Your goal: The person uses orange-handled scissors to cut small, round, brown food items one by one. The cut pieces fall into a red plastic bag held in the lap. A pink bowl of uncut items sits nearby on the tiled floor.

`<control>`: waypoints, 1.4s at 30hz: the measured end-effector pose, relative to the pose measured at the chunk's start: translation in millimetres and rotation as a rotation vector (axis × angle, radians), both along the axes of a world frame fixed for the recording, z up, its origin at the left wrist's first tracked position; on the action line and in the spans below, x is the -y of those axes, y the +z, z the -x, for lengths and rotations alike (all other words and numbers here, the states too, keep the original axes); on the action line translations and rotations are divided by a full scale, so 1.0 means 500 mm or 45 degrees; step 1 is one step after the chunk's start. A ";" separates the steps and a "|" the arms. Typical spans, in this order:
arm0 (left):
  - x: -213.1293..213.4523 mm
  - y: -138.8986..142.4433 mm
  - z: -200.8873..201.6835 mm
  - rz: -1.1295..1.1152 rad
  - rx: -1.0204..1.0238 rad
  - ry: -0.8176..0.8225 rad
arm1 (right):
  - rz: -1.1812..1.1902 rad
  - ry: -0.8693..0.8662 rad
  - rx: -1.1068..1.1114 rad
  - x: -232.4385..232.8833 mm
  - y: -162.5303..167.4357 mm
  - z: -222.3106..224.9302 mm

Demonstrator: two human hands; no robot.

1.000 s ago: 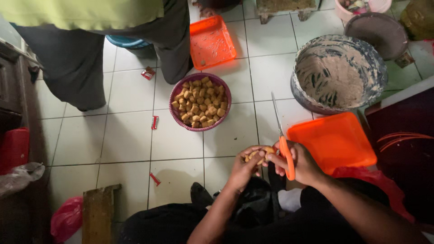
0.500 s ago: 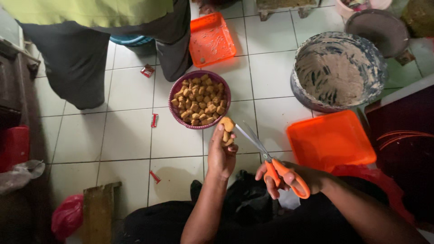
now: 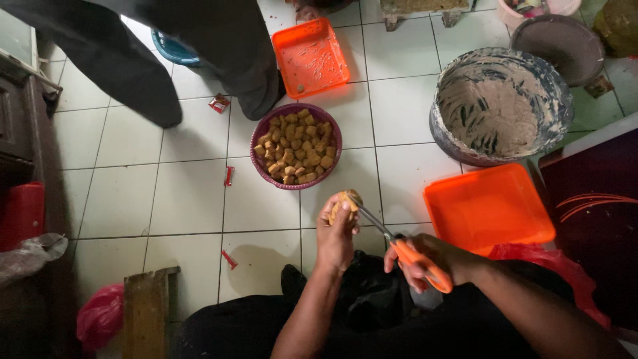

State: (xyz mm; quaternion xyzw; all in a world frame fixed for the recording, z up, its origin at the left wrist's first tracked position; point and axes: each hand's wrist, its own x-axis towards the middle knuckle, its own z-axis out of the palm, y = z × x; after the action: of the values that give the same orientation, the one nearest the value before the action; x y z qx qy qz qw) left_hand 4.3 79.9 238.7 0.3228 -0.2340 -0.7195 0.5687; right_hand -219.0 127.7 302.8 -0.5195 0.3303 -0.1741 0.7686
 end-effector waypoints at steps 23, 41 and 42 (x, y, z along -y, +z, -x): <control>0.082 -0.033 -0.004 -0.275 -0.086 0.025 | 0.006 -0.107 -0.148 0.000 -0.023 -0.016; 0.046 0.008 -0.040 0.076 0.079 0.040 | -0.151 0.153 0.127 -0.008 -0.002 -0.003; 0.042 0.003 -0.040 0.072 0.102 0.040 | -0.151 0.165 0.132 -0.009 -0.004 -0.001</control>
State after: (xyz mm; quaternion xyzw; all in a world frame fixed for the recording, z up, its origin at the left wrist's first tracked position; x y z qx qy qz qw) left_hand 24.3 58.7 240.3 0.3389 -0.2718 -0.6900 0.5789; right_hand -218.4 132.1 301.0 -0.4838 0.2655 -0.1307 0.8237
